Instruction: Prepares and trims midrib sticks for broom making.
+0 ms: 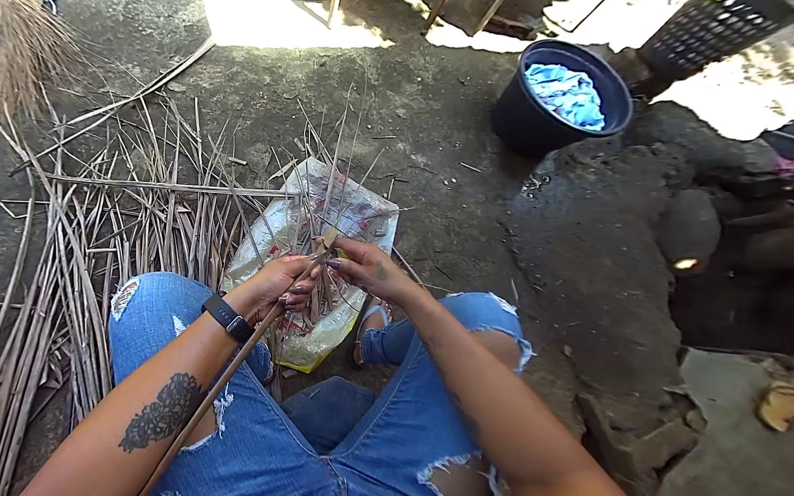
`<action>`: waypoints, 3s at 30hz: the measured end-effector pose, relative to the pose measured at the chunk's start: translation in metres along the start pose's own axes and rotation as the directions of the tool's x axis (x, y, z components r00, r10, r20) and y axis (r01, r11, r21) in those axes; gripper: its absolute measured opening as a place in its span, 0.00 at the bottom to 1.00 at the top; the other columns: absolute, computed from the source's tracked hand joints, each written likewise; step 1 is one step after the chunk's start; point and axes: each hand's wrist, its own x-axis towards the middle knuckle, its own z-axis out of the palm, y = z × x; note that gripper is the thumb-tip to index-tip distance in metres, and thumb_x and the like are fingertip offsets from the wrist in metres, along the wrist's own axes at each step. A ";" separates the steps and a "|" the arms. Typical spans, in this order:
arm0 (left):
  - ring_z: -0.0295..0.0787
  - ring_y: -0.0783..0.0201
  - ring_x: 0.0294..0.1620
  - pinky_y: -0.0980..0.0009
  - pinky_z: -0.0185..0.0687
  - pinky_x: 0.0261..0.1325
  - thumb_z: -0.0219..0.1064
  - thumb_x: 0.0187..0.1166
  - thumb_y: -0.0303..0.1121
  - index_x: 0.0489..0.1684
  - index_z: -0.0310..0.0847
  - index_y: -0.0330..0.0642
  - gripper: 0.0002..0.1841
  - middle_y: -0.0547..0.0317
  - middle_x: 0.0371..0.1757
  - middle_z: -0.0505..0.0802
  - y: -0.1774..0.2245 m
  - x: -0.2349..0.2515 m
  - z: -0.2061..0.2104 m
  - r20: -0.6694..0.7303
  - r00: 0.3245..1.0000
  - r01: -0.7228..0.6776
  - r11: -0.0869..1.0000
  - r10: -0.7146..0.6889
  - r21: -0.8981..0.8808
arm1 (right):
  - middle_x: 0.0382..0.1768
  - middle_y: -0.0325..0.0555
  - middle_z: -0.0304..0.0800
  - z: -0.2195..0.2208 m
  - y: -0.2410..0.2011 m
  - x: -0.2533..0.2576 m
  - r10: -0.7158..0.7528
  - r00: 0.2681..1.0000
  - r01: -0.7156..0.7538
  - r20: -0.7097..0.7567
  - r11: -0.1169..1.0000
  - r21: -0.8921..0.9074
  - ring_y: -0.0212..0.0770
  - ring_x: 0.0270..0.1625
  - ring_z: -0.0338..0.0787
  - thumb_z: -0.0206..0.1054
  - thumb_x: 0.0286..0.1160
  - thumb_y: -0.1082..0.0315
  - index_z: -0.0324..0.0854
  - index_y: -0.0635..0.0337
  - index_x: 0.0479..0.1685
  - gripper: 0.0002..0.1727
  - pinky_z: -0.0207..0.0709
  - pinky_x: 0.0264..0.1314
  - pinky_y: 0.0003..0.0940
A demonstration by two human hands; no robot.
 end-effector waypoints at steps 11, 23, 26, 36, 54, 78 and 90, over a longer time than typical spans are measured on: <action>0.57 0.79 0.06 0.85 0.55 0.10 0.40 0.97 0.37 0.33 0.70 0.43 0.19 0.69 0.12 0.67 -0.007 0.008 0.004 -0.138 0.988 -0.045 0.977 0.075 0.209 | 0.48 0.52 0.93 -0.002 0.004 0.004 -0.061 0.977 -0.065 -0.207 0.830 -0.554 0.50 0.42 0.92 0.63 0.88 0.57 0.77 0.48 0.81 0.24 0.83 0.52 0.58; 0.68 0.73 0.07 0.80 0.67 0.13 0.45 0.97 0.40 0.42 0.76 0.34 0.20 0.60 0.14 0.77 -0.016 0.012 0.008 -0.276 0.940 0.019 0.773 0.203 0.634 | 0.22 0.40 0.77 -0.010 0.007 0.002 0.145 0.983 -0.149 0.115 0.988 0.033 0.28 0.18 0.69 0.58 0.90 0.67 0.64 0.54 0.88 0.28 0.64 0.22 0.21; 0.69 0.72 0.07 0.79 0.68 0.13 0.45 0.97 0.41 0.42 0.77 0.34 0.20 0.60 0.14 0.77 -0.017 0.012 0.009 -0.273 0.937 0.031 0.728 0.216 0.684 | 0.22 0.40 0.77 -0.010 0.008 0.004 0.148 0.979 -0.154 0.142 0.987 0.035 0.26 0.18 0.70 0.60 0.88 0.70 0.64 0.55 0.87 0.28 0.65 0.23 0.20; 0.71 0.72 0.08 0.78 0.70 0.14 0.46 0.97 0.42 0.41 0.79 0.34 0.22 0.59 0.15 0.79 -0.017 0.009 0.011 -0.261 0.940 0.059 0.652 0.218 0.756 | 0.23 0.43 0.80 -0.024 0.002 0.000 0.079 0.993 -0.093 -0.091 0.983 -0.156 0.30 0.17 0.72 0.63 0.86 0.69 0.71 0.58 0.83 0.26 0.67 0.20 0.25; 0.73 0.71 0.10 0.76 0.73 0.17 0.46 0.97 0.42 0.40 0.79 0.36 0.22 0.60 0.15 0.81 -0.017 0.009 0.015 -0.291 0.933 0.128 0.561 0.212 0.818 | 0.22 0.46 0.80 -0.029 0.009 0.002 0.087 0.986 -0.126 -0.140 0.946 -0.299 0.35 0.17 0.71 0.64 0.86 0.65 0.70 0.55 0.85 0.27 0.67 0.22 0.30; 0.61 0.81 0.07 0.86 0.60 0.10 0.34 0.98 0.42 0.31 0.71 0.45 0.24 0.71 0.11 0.69 -0.008 0.001 0.003 0.094 0.995 -0.030 0.990 0.017 0.135 | 0.32 0.45 0.89 -0.026 -0.006 -0.003 0.032 0.997 -0.040 0.067 0.991 0.125 0.27 0.22 0.78 0.69 0.78 0.76 0.80 0.58 0.76 0.25 0.74 0.25 0.20; 0.66 0.78 0.08 0.85 0.65 0.12 0.40 0.98 0.42 0.35 0.75 0.40 0.23 0.67 0.12 0.74 -0.008 0.004 0.007 -0.059 0.990 -0.116 0.972 0.130 0.206 | 0.22 0.41 0.82 -0.022 -0.010 -0.011 0.060 0.992 -0.090 0.113 0.955 0.283 0.24 0.16 0.72 0.56 0.89 0.69 0.72 0.61 0.82 0.24 0.67 0.20 0.16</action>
